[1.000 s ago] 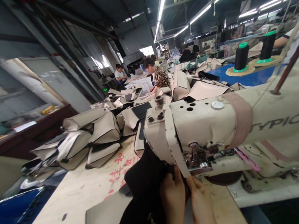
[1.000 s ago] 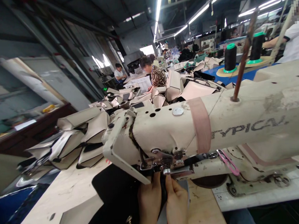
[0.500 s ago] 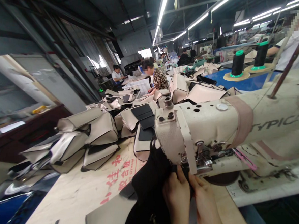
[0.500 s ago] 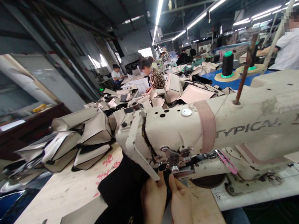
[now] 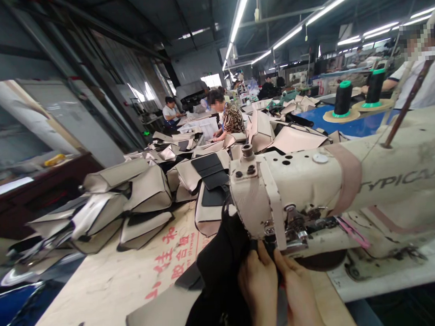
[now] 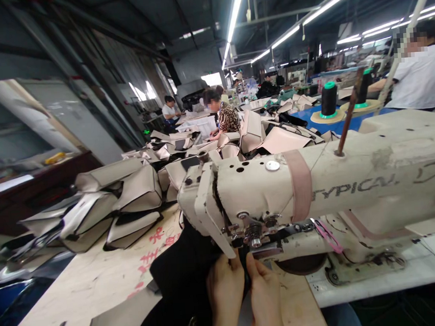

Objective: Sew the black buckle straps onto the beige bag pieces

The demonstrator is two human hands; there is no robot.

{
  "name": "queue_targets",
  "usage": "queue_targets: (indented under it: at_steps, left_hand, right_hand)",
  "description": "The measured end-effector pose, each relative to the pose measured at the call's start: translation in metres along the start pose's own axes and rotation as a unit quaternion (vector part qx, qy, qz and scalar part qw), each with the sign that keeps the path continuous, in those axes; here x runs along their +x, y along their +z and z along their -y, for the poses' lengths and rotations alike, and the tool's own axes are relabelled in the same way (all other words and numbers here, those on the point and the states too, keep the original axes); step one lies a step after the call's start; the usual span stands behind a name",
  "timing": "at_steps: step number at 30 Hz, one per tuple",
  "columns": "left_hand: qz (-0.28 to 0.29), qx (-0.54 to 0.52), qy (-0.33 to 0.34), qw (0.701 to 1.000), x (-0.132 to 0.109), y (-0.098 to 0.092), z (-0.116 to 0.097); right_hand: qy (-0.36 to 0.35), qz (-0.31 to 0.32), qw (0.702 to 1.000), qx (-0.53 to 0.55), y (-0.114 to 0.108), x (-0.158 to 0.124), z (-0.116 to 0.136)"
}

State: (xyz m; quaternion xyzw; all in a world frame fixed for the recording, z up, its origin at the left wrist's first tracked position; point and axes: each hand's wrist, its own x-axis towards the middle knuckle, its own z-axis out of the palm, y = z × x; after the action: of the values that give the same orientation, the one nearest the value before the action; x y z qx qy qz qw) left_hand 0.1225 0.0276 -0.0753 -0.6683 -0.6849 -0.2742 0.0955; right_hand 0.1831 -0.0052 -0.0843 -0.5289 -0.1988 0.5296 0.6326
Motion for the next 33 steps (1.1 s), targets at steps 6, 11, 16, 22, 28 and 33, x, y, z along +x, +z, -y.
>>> queue_targets:
  at_steps: [6,11,16,22,28,33]
  left_hand:
    - [0.016,-0.011,-0.005,1.0,0.001,-0.001,0.002]
    - [0.018,0.001,-0.017,1.0,0.0,0.001,0.001]
    - [0.008,0.011,-0.021,1.0,0.0,0.002,0.001]
    - [0.005,0.026,-0.014,1.0,-0.002,0.003,0.001]
    - [-0.018,0.039,-0.013,0.999,-0.003,0.007,0.002]
    - [-0.005,0.033,-0.023,0.999,0.0,0.009,0.003]
  right_hand:
    - [0.028,-0.003,1.0,0.001,0.008,0.001,-0.008]
    - [0.029,-0.014,0.999,0.016,0.008,-0.001,-0.009]
    - [0.04,-0.028,0.998,0.048,0.005,0.0,-0.007]
    - [0.088,-0.049,0.988,0.118,0.003,0.0,-0.005]
    - [0.083,-0.035,0.991,0.101,0.002,0.003,-0.011]
    - [0.037,-0.005,0.998,0.051,-0.004,0.008,-0.015]
